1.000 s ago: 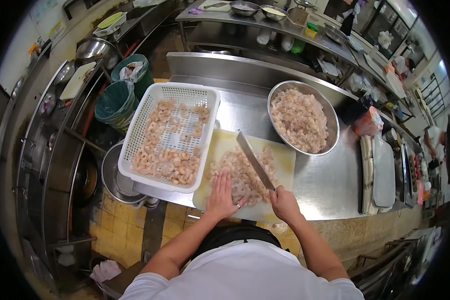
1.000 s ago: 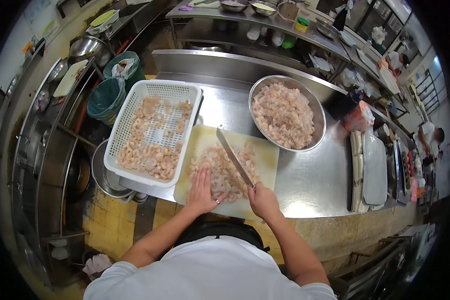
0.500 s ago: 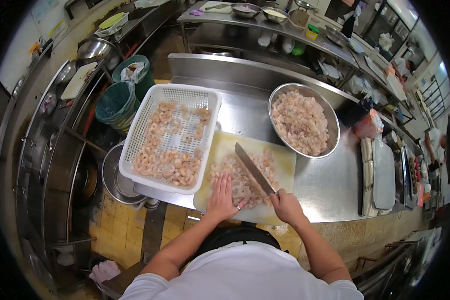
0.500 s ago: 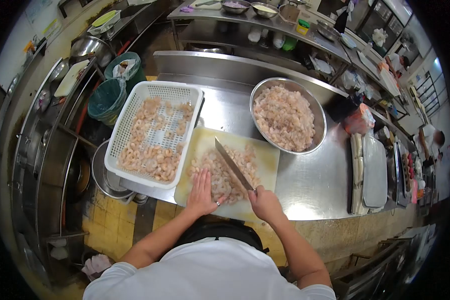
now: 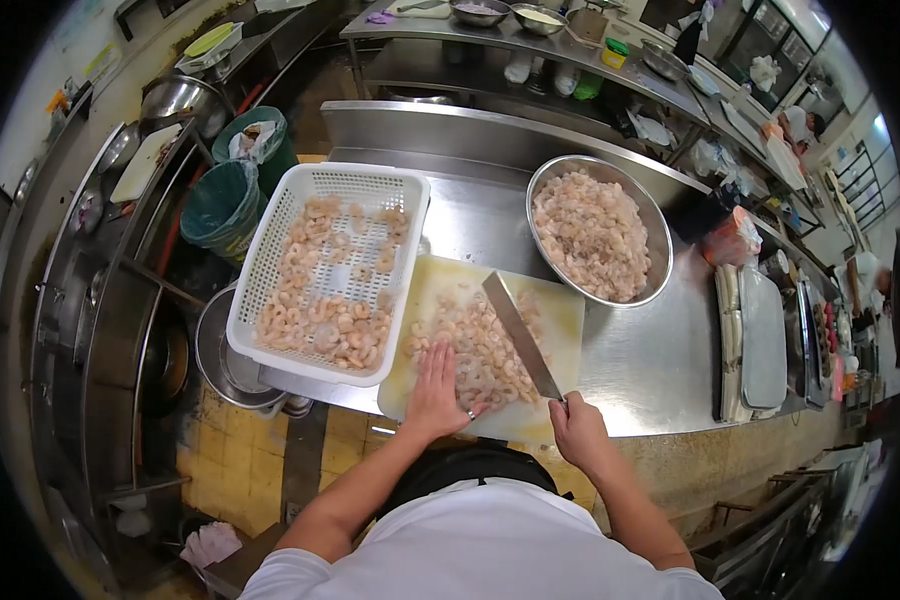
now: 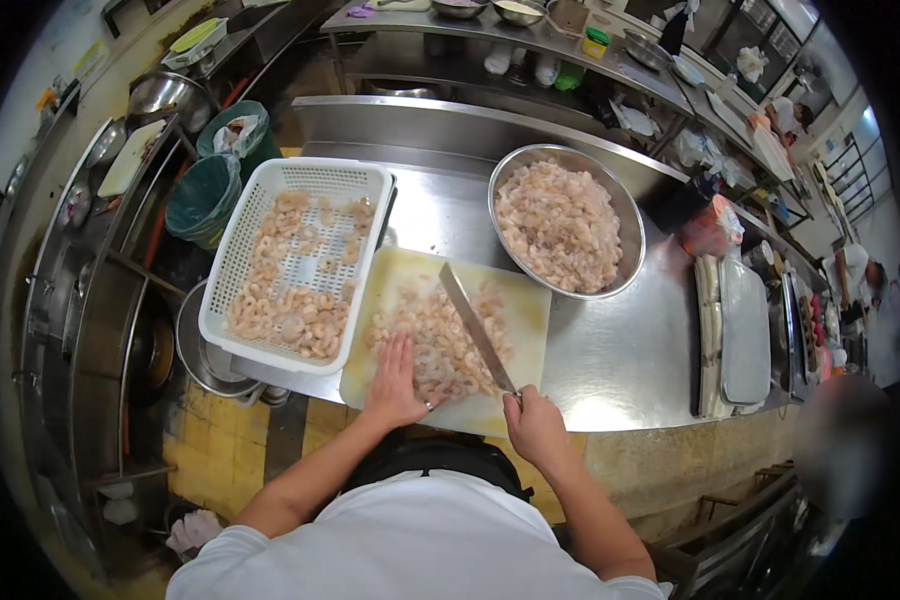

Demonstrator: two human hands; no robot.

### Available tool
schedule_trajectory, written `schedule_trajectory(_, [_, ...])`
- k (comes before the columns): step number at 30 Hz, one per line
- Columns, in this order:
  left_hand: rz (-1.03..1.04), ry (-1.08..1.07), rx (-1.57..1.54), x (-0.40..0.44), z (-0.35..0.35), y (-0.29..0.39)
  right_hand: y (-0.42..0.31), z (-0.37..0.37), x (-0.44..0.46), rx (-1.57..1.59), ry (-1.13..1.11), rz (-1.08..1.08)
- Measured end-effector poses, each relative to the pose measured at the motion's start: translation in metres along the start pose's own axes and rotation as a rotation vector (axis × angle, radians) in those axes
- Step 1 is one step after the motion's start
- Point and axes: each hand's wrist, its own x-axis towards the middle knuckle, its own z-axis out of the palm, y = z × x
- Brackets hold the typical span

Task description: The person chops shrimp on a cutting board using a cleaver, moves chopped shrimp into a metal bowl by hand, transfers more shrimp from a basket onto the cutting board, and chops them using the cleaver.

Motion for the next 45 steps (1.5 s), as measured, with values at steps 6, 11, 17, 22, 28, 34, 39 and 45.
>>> schedule_trajectory(6, [0.062,-0.024,0.025,0.003,-0.005,0.011,0.013,0.034,0.029,-0.025,0.087,-0.016])
schedule_trajectory(11, [0.093,0.071,0.045,0.015,0.012,0.006,-0.019,0.017,-0.007,0.086,0.064,0.065])
schedule_trajectory(17, [0.142,0.044,0.008,0.009,-0.003,0.002,-0.011,0.054,0.015,0.048,0.051,0.039])
schedule_trajectory(22, [0.09,-0.024,-0.012,-0.001,-0.008,0.004,-0.027,0.037,-0.007,0.079,0.085,0.018])
schedule_trajectory(28, [0.078,-0.034,0.006,-0.003,-0.009,0.003,-0.02,0.057,0.016,0.048,0.058,0.009])
schedule_trajectory(34, [0.106,-0.009,-0.011,-0.005,-0.006,-0.002,-0.032,0.048,-0.02,0.075,0.052,0.017])
schedule_trajectory(39, [0.098,-0.029,-0.025,-0.007,-0.01,-0.003,-0.022,0.078,0.021,0.071,0.12,0.011])
schedule_trajectory(45, [0.02,-0.021,0.025,-0.005,-0.021,-0.005,-0.031,0.049,-0.001,0.087,0.125,0.028])
